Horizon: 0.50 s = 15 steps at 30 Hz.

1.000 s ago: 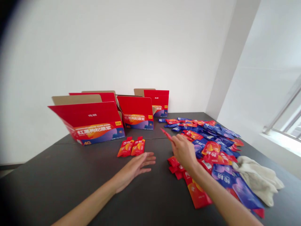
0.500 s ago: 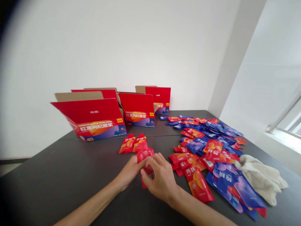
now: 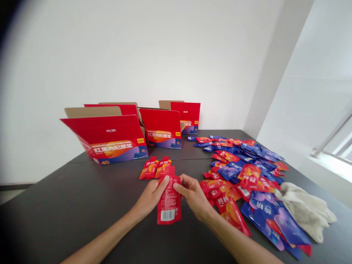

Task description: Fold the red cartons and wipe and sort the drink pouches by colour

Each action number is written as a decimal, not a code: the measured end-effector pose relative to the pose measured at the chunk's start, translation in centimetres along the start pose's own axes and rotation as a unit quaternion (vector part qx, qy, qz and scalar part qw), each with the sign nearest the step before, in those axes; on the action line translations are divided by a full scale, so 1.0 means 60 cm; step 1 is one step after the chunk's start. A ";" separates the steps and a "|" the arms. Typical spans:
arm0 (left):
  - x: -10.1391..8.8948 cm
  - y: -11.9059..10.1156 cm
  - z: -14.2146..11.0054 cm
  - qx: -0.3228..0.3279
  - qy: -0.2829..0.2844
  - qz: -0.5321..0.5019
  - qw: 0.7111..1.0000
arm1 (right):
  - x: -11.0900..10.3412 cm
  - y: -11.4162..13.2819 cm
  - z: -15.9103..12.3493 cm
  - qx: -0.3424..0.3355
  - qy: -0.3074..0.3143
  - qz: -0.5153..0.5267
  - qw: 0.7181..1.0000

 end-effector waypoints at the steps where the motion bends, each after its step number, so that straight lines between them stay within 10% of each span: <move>1: 0.000 -0.002 0.000 -0.002 -0.007 -0.013 1.000 | 0.002 0.000 0.000 0.001 -0.006 0.017 1.000; 15: 0.014 -0.013 0.020 -0.074 0.075 -0.216 0.971 | 0.052 -0.044 0.030 0.034 0.022 0.109 0.993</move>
Point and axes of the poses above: each hand's wrist, its own z-axis towards the middle knuckle, its own x-axis out of the palm, y = z × x, the point moved 2 cm from there along z, towards the middle knuckle, and after that the axes turned 1 degree about y, right-handed, at the moved point
